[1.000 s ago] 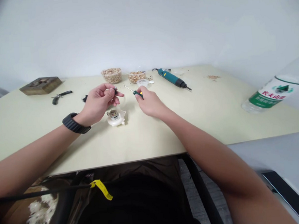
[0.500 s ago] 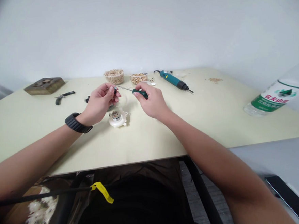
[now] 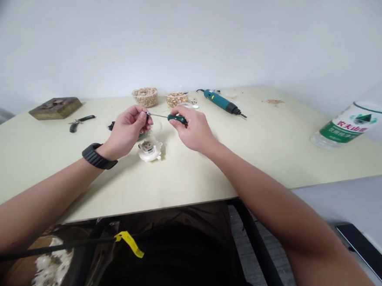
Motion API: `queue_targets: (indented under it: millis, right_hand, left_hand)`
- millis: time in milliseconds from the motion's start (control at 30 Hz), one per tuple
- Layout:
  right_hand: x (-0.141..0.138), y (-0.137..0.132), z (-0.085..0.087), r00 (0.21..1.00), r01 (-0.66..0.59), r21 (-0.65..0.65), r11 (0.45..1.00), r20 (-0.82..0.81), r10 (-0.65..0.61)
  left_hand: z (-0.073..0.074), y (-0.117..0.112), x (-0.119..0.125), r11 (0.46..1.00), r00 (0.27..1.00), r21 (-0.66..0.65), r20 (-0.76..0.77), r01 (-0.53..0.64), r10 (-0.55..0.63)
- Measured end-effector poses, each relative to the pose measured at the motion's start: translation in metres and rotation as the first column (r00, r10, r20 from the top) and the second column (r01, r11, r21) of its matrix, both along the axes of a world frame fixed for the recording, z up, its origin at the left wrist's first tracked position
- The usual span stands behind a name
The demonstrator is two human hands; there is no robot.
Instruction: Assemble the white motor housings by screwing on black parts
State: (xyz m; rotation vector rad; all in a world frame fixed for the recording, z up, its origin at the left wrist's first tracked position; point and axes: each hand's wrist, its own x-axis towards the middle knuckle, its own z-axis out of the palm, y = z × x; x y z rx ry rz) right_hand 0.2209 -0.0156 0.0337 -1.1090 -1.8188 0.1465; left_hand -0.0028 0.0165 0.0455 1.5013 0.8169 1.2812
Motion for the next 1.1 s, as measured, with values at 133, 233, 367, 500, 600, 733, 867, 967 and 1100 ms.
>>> queue_targets:
  millis: [133, 233, 367, 500, 600, 733, 867, 967, 1100]
  right_hand:
    - [0.0006, -0.0004, 0.0012, 1.000, 0.006, -0.016, 1.000, 0.012, -0.006]
    - [0.0009, -0.0006, 0.0021, 1.000, 0.015, -0.017, 1.000, 0.028, -0.014]
    - [0.0019, -0.0001, 0.0025, 0.998, 0.030, -0.007, 1.000, 0.049, -0.029]
    - [0.0036, 0.0030, 0.0010, 0.998, 0.018, 0.033, 0.999, 0.063, -0.020]
    - [0.0051, 0.0060, -0.0010, 0.998, -0.004, 0.070, 0.998, 0.065, 0.000]
    - [0.0066, 0.0079, -0.0027, 0.998, -0.023, 0.096, 0.995, 0.069, 0.016]
    - [0.0072, 0.0071, -0.0028, 0.996, -0.027, 0.101, 0.995, 0.091, 0.017]
    - [0.0079, 0.0063, -0.0026, 0.993, -0.023, 0.099, 0.995, 0.118, 0.011]
    - [0.0090, 0.0062, -0.0027, 0.989, -0.010, 0.142, 0.990, 0.147, -0.011]
  left_hand:
    - [-0.0003, 0.0005, 0.0000, 1.000, 1.000, -0.014, 0.011, 0.005, -0.005]
    - [-0.0003, 0.0006, 0.0000, 1.000, 1.000, -0.010, 0.009, 0.010, -0.010]
    - [0.0000, -0.0003, 0.0004, 1.000, 1.000, -0.008, 0.021, 0.015, -0.014]
    - [-0.0012, 0.0006, 0.0006, 1.000, 1.000, -0.007, 0.019, 0.011, -0.011]
    - [-0.0026, 0.0024, 0.0002, 1.000, 1.000, -0.007, 0.010, 0.003, -0.003]
    - [-0.0030, 0.0032, 0.0002, 1.000, 1.000, -0.001, 0.003, 0.003, -0.003]
    - [-0.0021, 0.0022, 0.0006, 1.000, 1.000, 0.006, -0.010, -0.002, 0.002]
    - [-0.0025, 0.0023, -0.0001, 1.000, 1.000, 0.017, -0.022, -0.011, 0.011]
    - [-0.0044, 0.0037, -0.0022, 0.999, 0.999, 0.030, -0.035, -0.009, 0.010]
